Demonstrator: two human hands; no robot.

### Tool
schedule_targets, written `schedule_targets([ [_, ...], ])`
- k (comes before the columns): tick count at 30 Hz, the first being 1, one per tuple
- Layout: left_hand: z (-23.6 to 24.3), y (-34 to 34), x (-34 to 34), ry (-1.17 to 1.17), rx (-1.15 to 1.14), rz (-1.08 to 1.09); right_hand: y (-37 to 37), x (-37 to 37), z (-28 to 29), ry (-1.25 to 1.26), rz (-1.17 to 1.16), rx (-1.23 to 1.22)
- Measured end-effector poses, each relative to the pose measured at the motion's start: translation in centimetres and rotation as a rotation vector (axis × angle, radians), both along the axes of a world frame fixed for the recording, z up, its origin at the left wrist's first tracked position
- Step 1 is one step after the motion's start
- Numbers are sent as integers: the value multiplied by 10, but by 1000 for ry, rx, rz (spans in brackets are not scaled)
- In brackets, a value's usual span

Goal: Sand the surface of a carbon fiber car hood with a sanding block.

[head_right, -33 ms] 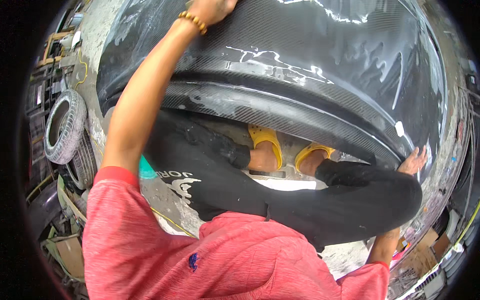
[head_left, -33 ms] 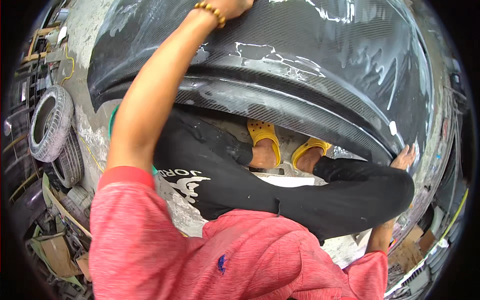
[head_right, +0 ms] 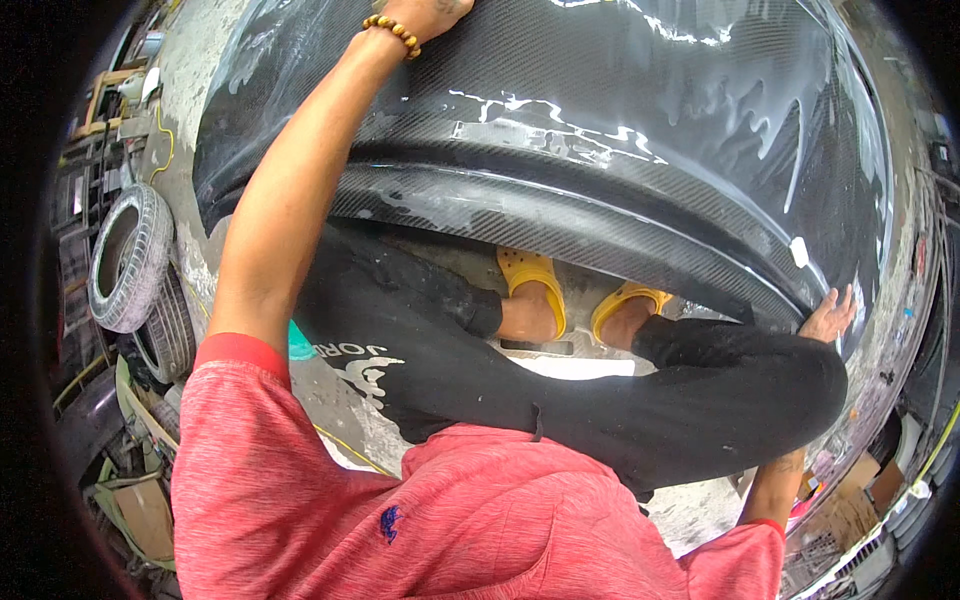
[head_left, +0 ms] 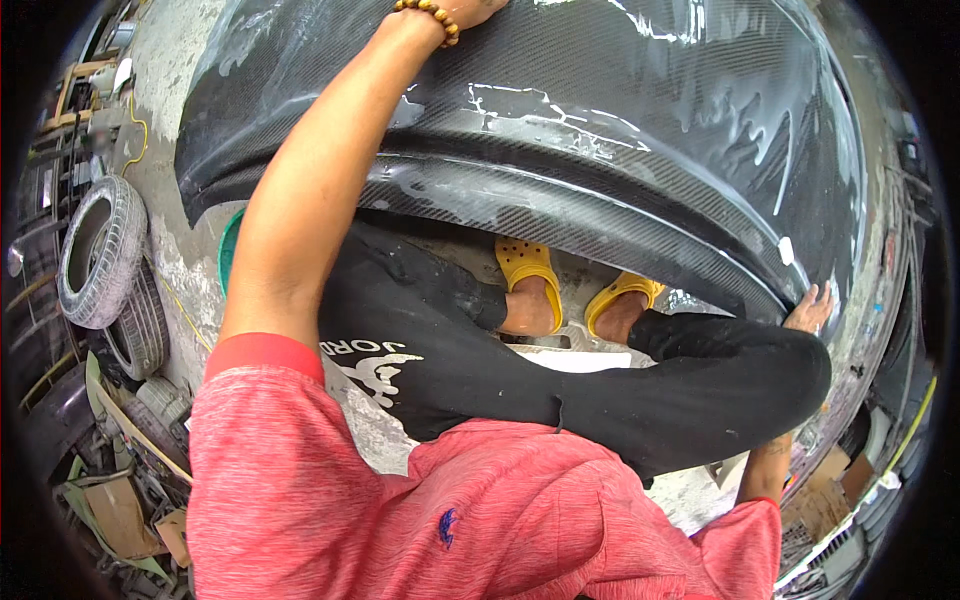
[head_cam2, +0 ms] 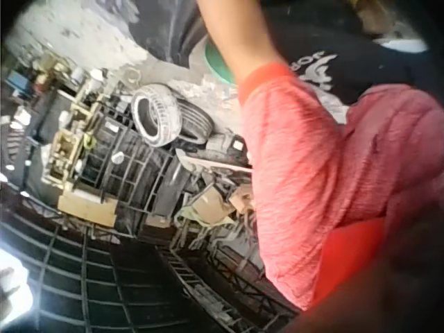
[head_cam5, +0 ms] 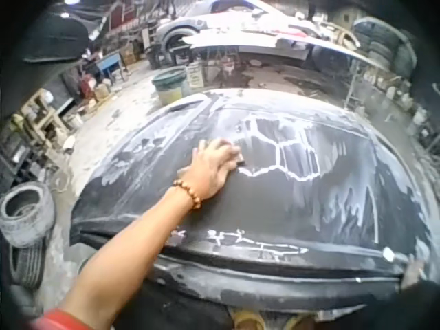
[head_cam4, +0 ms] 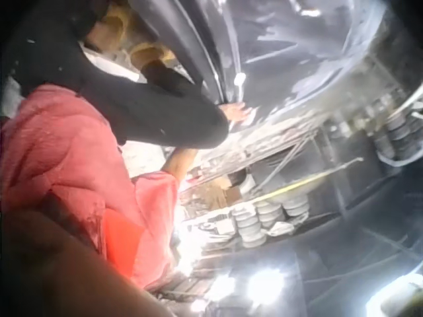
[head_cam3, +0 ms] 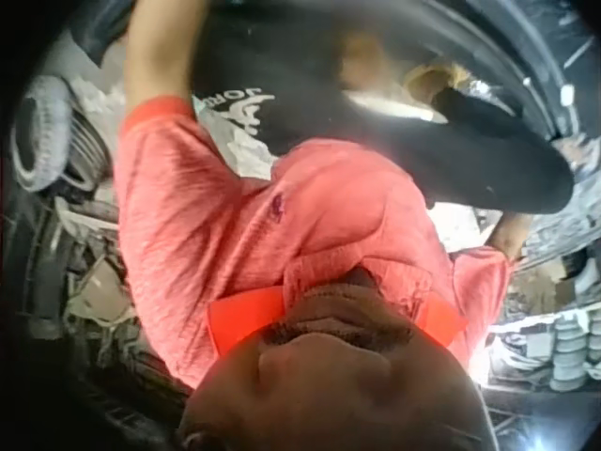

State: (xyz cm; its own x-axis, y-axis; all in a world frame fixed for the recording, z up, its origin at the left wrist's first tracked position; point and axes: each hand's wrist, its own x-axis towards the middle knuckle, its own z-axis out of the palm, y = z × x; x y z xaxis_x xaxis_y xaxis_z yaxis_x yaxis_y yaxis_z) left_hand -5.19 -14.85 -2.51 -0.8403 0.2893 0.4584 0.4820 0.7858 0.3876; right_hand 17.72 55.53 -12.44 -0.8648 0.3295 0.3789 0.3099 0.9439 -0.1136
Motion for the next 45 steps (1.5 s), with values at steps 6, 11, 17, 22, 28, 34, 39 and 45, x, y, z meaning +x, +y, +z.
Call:
schedule_targets([
  [6,-21,-26,95,-80,-167,-147,-9,15,14,25,14,-75],
  [11,-23,-56,10,-279,-91,-182,-3,0,1,62,145,-78],
  [17,-21,-23,50,51,-206,-100,4,13,0,46,115,-56],
  [22,2,-25,68,-101,-221,-228,-10,9,8,98,157,-46],
  [28,0,11,1,-3,-34,-253,6,10,-6,46,113,-75],
  [34,-2,-42,81,-163,-261,-307,-13,8,10,88,141,-63],
  [39,14,16,-26,24,-140,-248,-8,5,3,74,171,-85],
  [45,-20,-9,60,-54,-196,-247,-3,20,15,56,117,-50],
])
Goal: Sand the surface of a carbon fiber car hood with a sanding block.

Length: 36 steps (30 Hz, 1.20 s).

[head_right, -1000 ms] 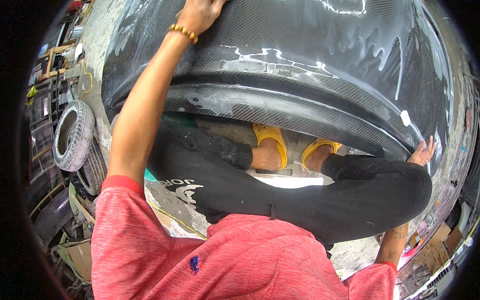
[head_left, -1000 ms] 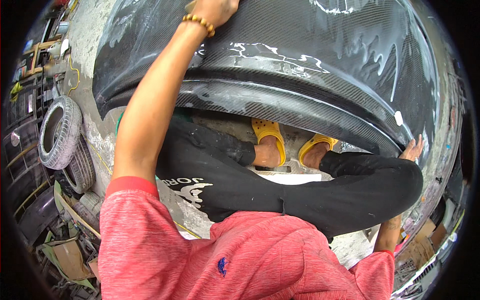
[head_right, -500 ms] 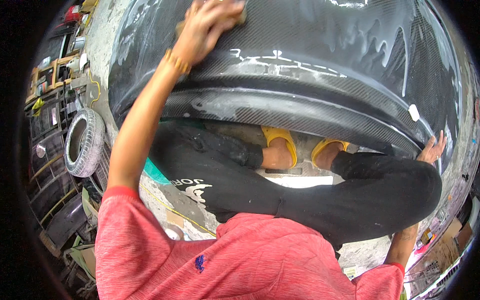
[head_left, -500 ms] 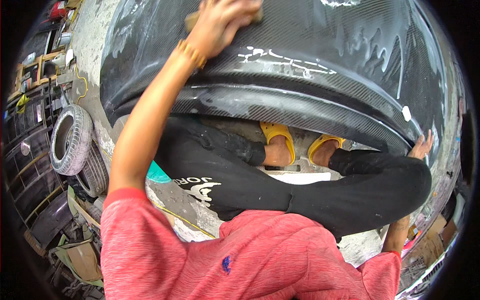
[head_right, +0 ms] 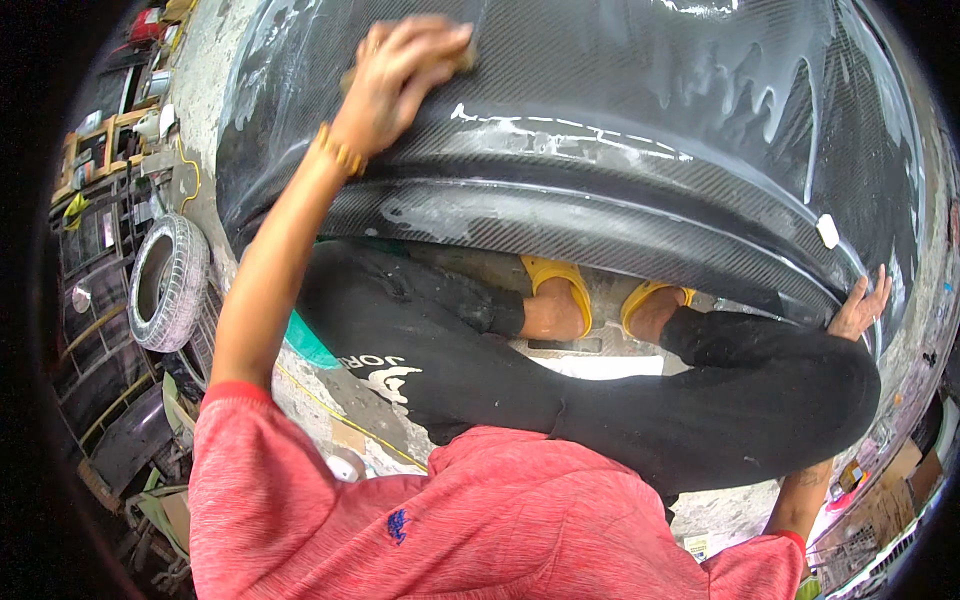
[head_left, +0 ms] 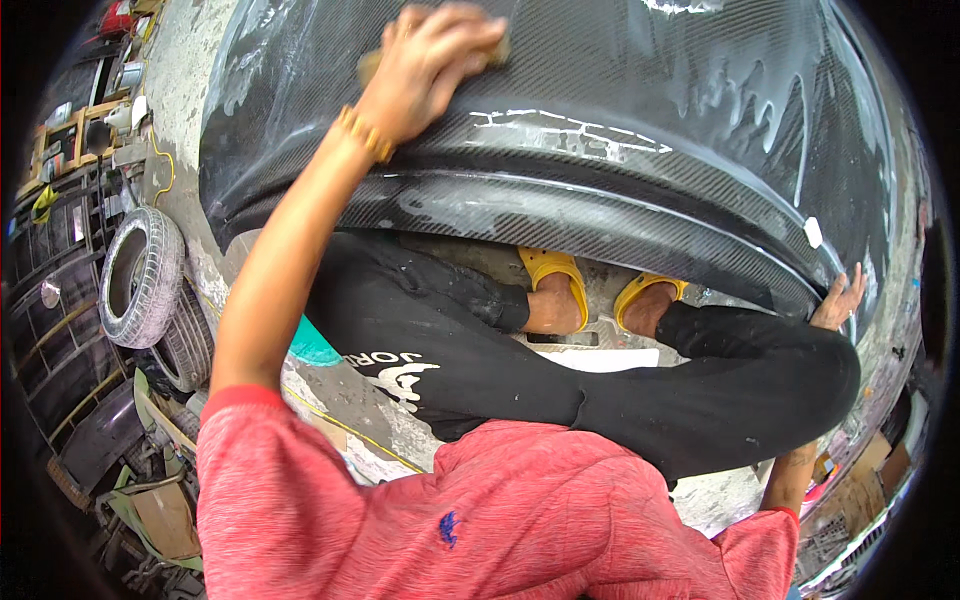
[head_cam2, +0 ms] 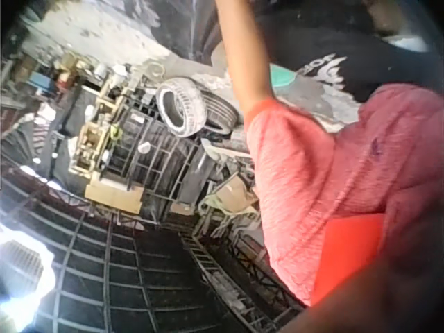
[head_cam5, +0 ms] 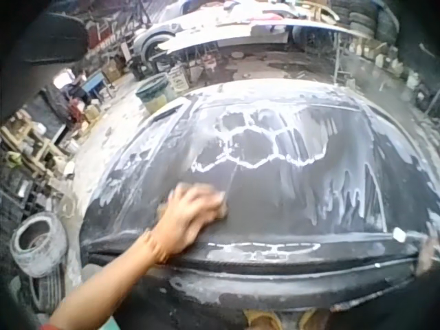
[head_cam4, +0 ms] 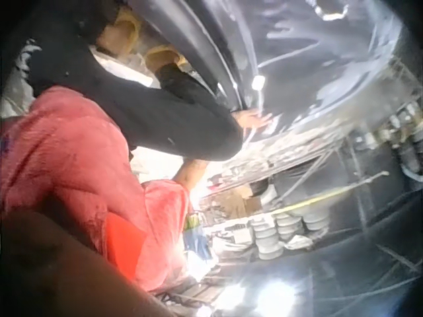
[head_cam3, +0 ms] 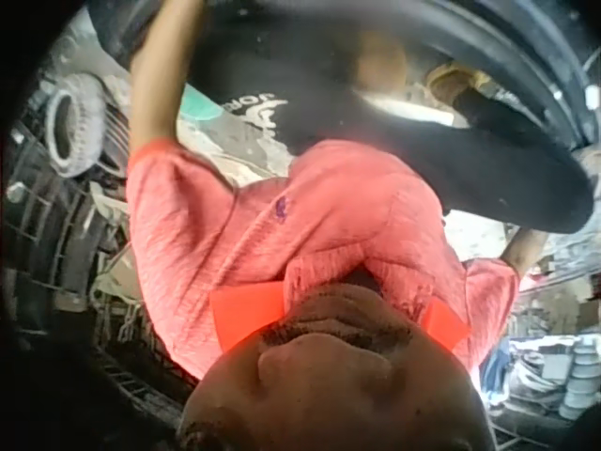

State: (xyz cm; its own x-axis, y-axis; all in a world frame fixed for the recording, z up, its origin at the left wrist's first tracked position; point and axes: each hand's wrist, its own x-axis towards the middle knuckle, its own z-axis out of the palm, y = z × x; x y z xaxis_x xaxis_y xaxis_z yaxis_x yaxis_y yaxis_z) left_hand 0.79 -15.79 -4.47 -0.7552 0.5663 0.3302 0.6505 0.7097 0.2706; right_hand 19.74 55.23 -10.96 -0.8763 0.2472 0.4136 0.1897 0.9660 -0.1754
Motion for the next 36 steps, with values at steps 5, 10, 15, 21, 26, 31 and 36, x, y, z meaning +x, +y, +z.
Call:
schedule_targets([
  [5,21,-36,-27,-15,-110,-37,-4,-20,-4,20,67,-73],
  [10,25,15,-44,112,97,227,6,-14,-11,6,13,-59],
  [15,15,-5,31,0,-19,124,2,-6,-3,19,61,-26],
  [21,24,4,-44,200,106,255,-14,-14,-10,28,40,-84],
  [26,3,-9,25,48,61,156,-2,-10,-5,14,58,-98],
  [31,23,-8,-20,79,-84,145,-9,-15,-6,27,71,-74],
  [36,19,6,-39,-4,527,-81,-11,-7,-15,17,26,-84],
])
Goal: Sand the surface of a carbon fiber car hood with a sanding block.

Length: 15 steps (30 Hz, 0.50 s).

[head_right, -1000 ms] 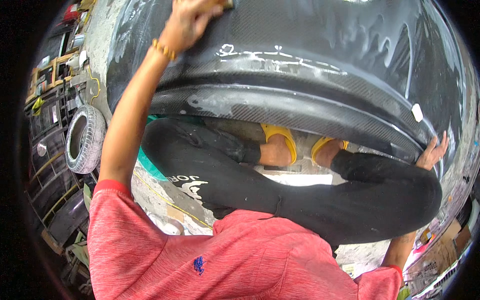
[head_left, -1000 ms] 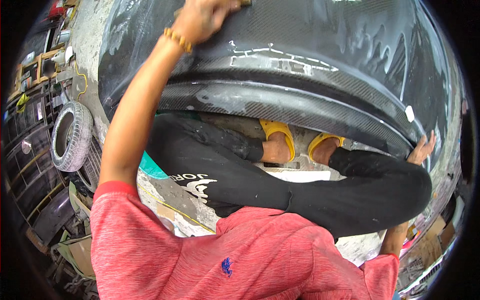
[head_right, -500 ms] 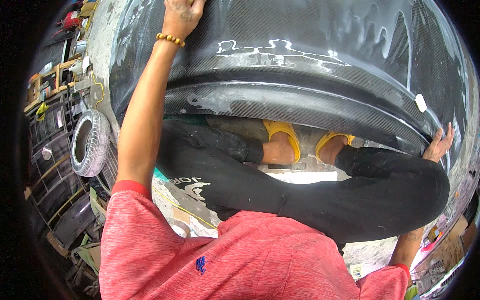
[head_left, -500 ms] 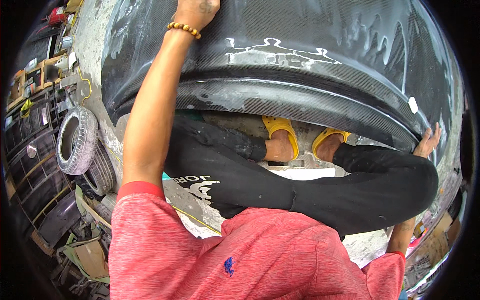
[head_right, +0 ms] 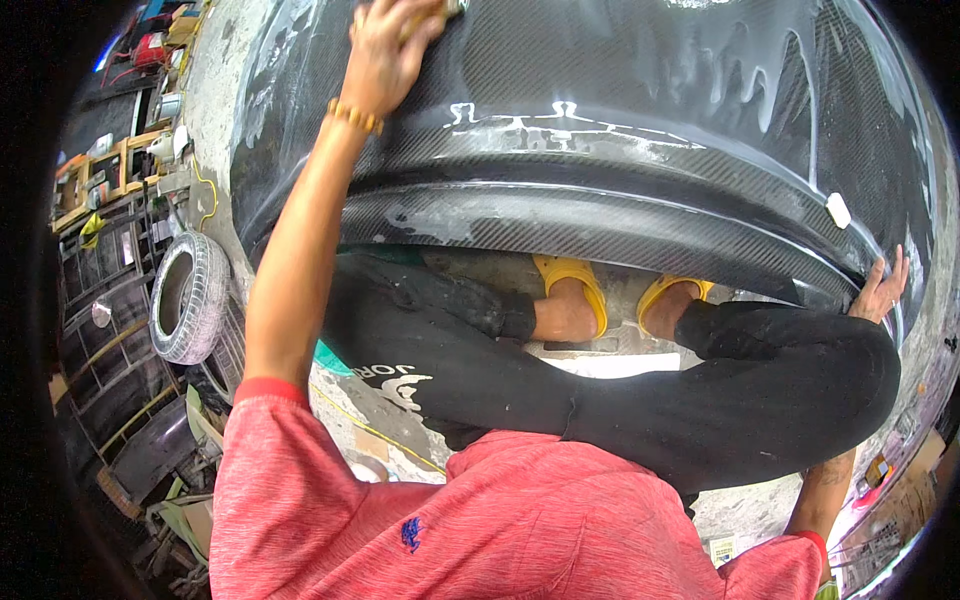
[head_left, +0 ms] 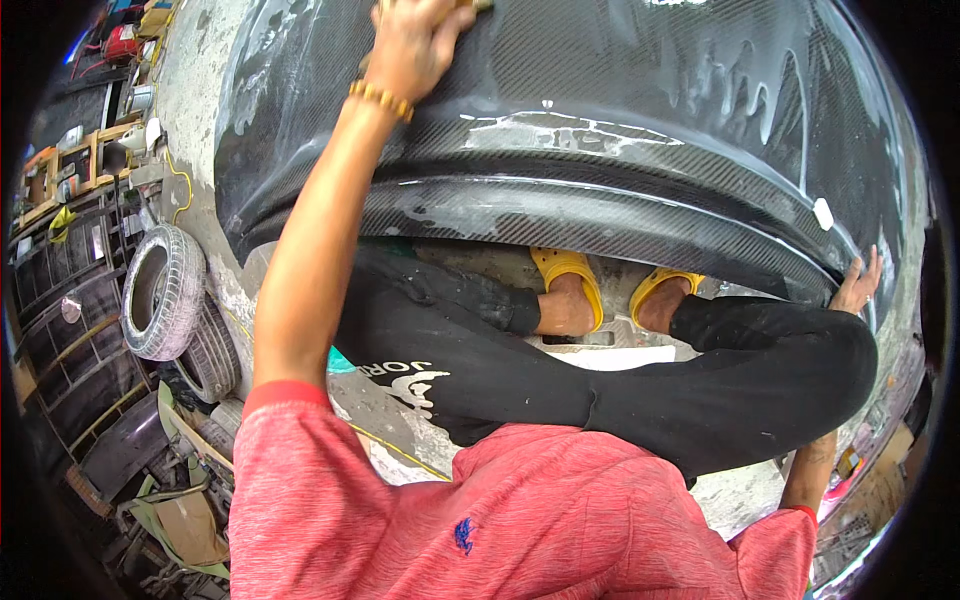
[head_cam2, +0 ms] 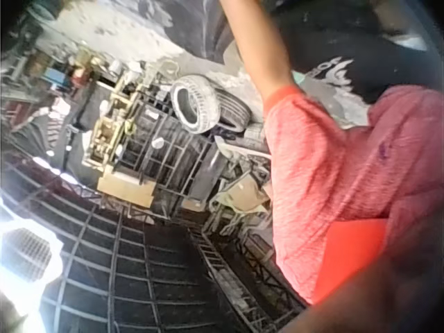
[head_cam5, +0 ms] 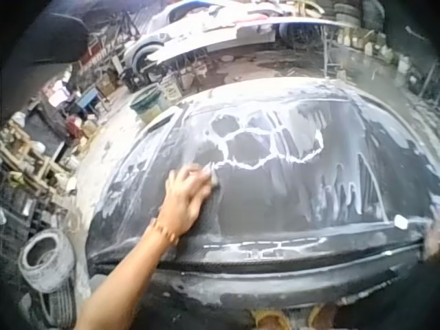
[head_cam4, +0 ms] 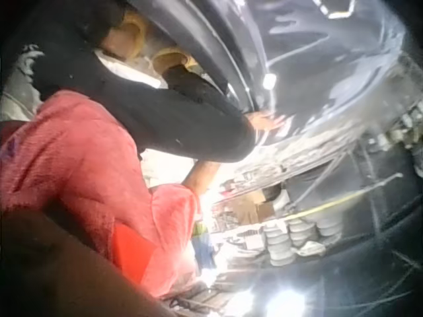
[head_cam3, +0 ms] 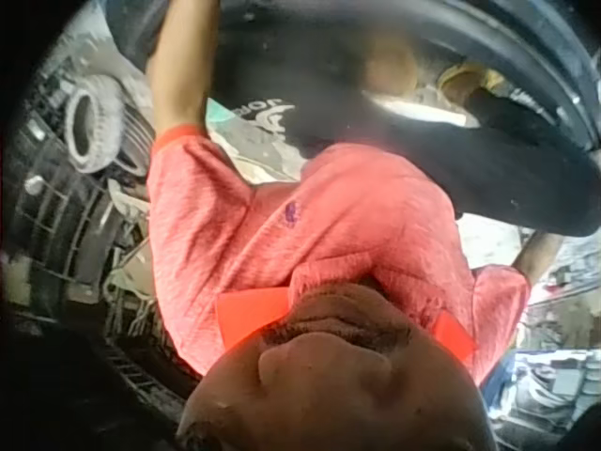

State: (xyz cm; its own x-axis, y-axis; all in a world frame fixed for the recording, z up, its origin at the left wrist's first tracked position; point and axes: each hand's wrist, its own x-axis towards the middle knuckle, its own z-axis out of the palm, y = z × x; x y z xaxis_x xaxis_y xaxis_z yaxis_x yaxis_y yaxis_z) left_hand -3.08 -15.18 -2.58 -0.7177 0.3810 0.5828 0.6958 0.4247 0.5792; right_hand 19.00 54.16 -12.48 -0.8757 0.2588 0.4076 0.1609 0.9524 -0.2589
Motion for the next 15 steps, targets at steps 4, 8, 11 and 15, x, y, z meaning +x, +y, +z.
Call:
schedule_targets([
  [4,0,-38,80,-76,-530,159,-3,-1,11,-7,24,6],
  [8,10,-11,9,62,-594,70,-9,-8,4,21,38,-3],
  [11,15,14,-21,38,-469,80,9,-8,-4,5,67,61],
  [15,-7,-12,47,7,-517,42,22,2,2,-12,60,90],
])
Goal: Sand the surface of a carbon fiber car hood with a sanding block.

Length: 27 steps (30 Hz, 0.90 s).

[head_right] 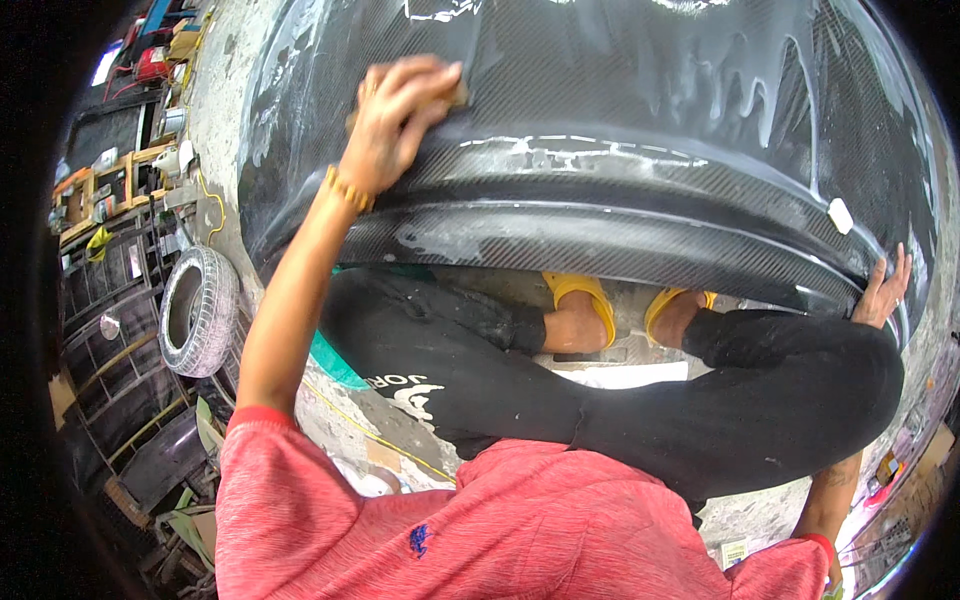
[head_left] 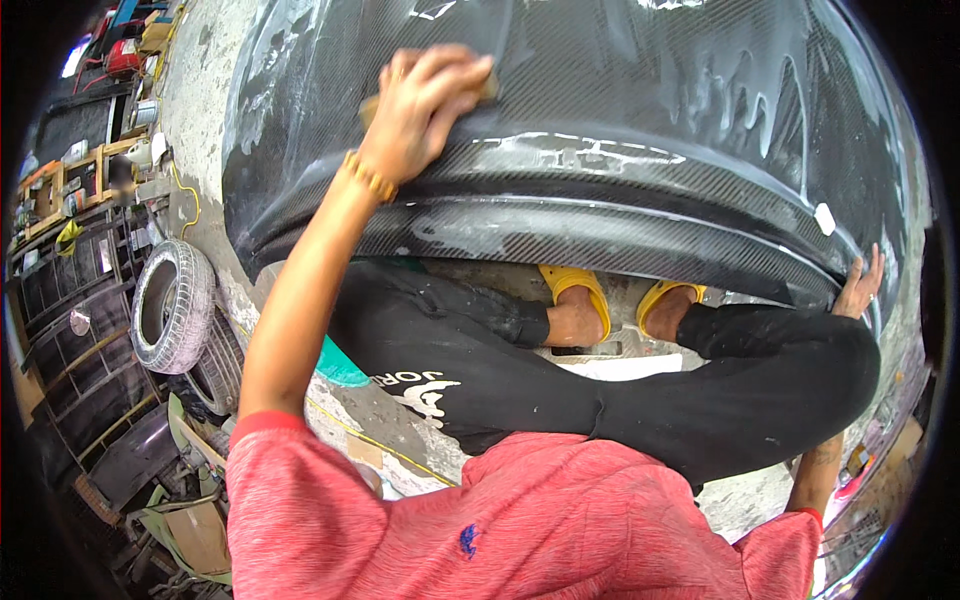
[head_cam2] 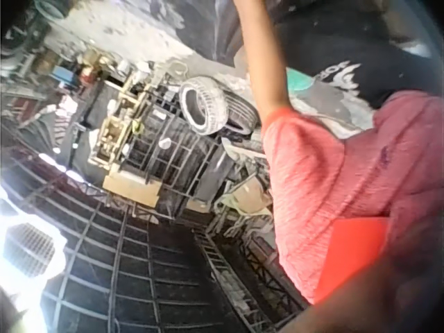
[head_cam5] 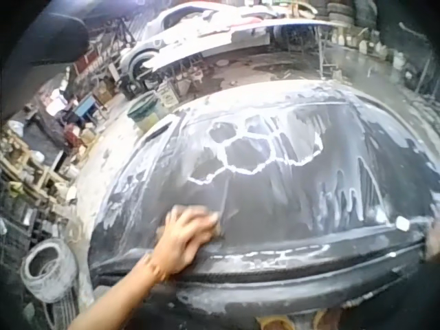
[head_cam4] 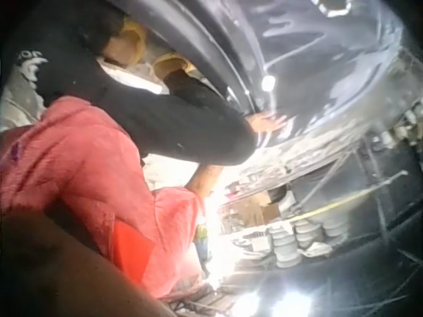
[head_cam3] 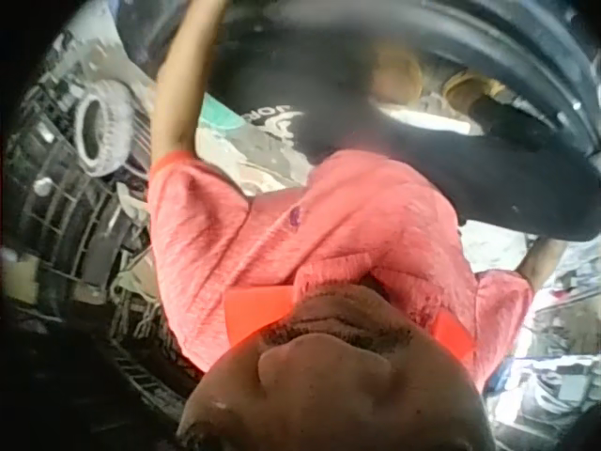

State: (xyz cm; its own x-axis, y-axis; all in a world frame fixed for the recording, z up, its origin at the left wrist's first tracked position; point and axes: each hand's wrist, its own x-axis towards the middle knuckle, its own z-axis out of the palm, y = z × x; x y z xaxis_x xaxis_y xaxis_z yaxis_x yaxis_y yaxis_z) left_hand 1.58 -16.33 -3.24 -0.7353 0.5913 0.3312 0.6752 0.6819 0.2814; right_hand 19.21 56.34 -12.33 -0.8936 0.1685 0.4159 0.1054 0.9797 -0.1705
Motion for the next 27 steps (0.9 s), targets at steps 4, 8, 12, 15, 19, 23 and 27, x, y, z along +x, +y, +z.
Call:
schedule_targets([
  [4,19,-19,-8,-28,-149,-25,-25,-10,4,-25,-38,-62],
  [8,4,5,-82,162,-105,0,-20,-16,-6,-12,-12,-31],
  [12,-5,13,-29,60,-30,19,8,5,1,-20,-51,25],
  [15,8,-28,27,-155,-56,30,-16,-3,10,-41,-14,-48],
  [19,25,-5,-48,16,-104,-22,-24,-10,-4,-37,-46,-1],
  [23,-5,7,-99,90,-95,139,14,-15,-12,-21,9,28],
  [27,3,-13,14,-82,-11,26,3,1,0,-15,27,-1],
])
